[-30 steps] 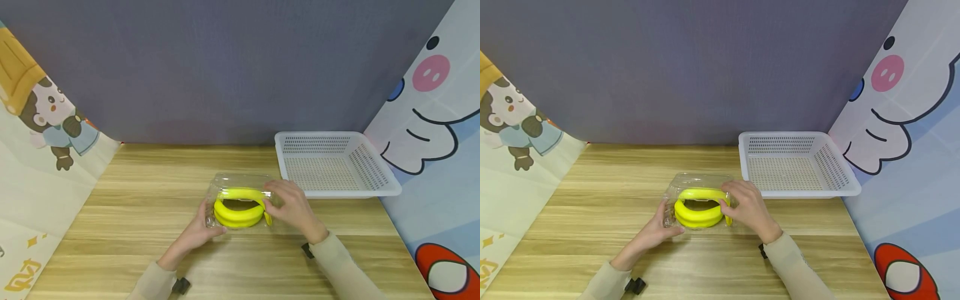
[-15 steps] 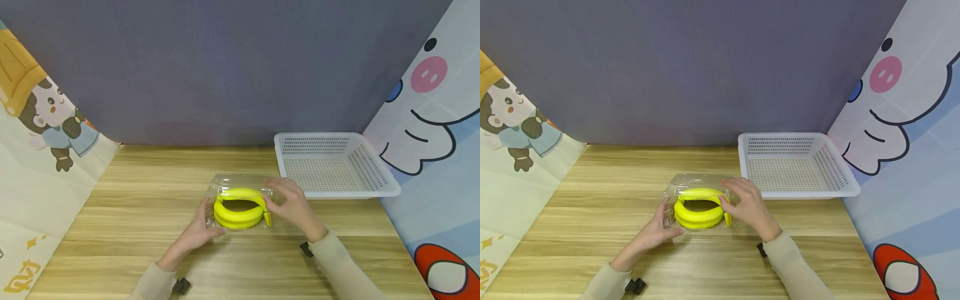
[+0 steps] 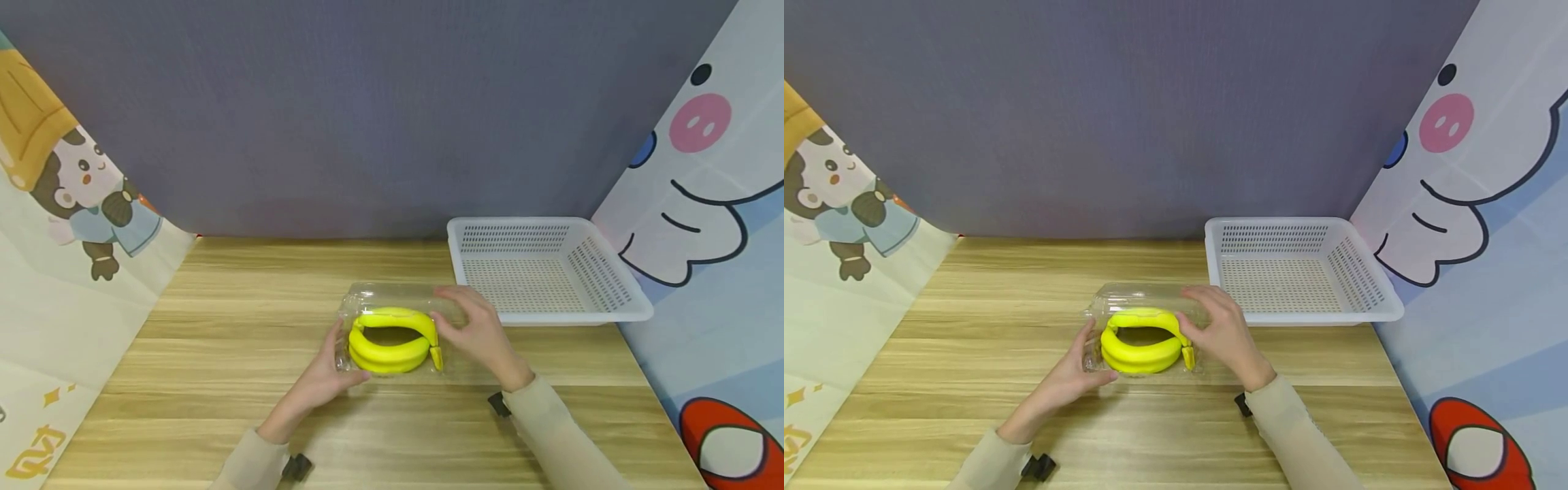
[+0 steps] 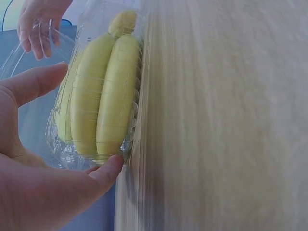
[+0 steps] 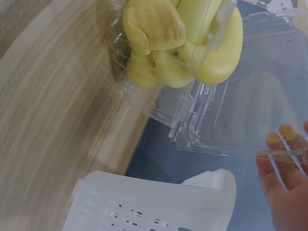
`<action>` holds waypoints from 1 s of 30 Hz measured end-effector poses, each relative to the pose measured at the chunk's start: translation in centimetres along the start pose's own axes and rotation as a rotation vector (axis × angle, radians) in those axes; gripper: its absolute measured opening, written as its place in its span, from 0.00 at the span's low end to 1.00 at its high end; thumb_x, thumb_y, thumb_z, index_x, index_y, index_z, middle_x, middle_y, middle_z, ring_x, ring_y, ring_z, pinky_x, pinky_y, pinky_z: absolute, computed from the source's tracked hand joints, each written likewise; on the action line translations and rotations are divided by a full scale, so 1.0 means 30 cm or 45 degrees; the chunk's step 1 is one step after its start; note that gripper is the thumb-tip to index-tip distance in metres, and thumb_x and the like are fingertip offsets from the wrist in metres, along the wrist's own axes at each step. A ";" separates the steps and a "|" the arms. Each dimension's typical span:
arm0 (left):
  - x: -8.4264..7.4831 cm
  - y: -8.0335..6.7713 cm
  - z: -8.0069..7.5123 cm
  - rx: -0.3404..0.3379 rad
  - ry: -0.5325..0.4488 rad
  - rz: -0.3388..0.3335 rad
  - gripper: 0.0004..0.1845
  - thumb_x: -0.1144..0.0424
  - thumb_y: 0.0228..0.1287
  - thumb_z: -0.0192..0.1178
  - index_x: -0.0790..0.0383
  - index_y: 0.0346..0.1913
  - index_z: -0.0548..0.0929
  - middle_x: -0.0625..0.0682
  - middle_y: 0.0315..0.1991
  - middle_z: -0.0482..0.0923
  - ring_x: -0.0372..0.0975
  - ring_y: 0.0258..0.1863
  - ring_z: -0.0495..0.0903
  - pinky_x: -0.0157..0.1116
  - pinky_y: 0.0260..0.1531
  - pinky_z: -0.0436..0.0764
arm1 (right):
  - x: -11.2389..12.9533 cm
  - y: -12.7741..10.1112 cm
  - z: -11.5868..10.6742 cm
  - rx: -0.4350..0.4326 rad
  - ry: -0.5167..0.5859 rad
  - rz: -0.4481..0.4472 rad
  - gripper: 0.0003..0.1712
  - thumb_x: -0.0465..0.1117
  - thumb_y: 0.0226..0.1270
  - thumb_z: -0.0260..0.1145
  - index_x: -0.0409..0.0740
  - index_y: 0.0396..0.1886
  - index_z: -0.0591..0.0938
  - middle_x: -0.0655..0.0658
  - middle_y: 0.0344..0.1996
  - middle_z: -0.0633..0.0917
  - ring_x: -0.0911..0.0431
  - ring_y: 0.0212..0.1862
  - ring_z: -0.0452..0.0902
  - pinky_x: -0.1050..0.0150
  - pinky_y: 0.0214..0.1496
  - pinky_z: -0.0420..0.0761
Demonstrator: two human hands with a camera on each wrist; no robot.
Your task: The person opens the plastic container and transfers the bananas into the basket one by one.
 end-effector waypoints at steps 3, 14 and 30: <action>-0.003 -0.002 0.000 -0.002 0.004 -0.002 0.67 0.59 0.50 0.78 0.57 0.83 0.39 0.66 0.79 0.48 0.65 0.75 0.54 0.67 0.70 0.56 | -0.003 0.001 -0.001 -0.006 -0.003 0.017 0.22 0.37 0.58 0.75 0.36 0.52 0.85 0.40 0.51 0.87 0.45 0.54 0.82 0.59 0.63 0.79; -0.010 -0.003 -0.002 0.001 0.053 0.008 0.67 0.57 0.51 0.78 0.59 0.82 0.38 0.66 0.80 0.47 0.64 0.76 0.51 0.67 0.70 0.54 | -0.006 0.016 -0.006 -0.022 0.035 0.027 0.22 0.34 0.56 0.75 0.34 0.52 0.84 0.40 0.50 0.87 0.44 0.53 0.83 0.61 0.63 0.79; -0.008 0.000 0.000 0.009 0.068 0.027 0.66 0.58 0.52 0.78 0.61 0.82 0.39 0.67 0.80 0.46 0.63 0.76 0.52 0.65 0.71 0.55 | -0.020 0.041 -0.023 -0.072 0.084 0.115 0.20 0.32 0.57 0.73 0.33 0.51 0.85 0.39 0.48 0.88 0.44 0.50 0.83 0.65 0.59 0.78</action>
Point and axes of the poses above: each hand's wrist, its own y-axis towards the middle knuckle, its own z-axis out of the palm, x = y × z, the point moved 3 cm from there along y, towards the middle knuckle
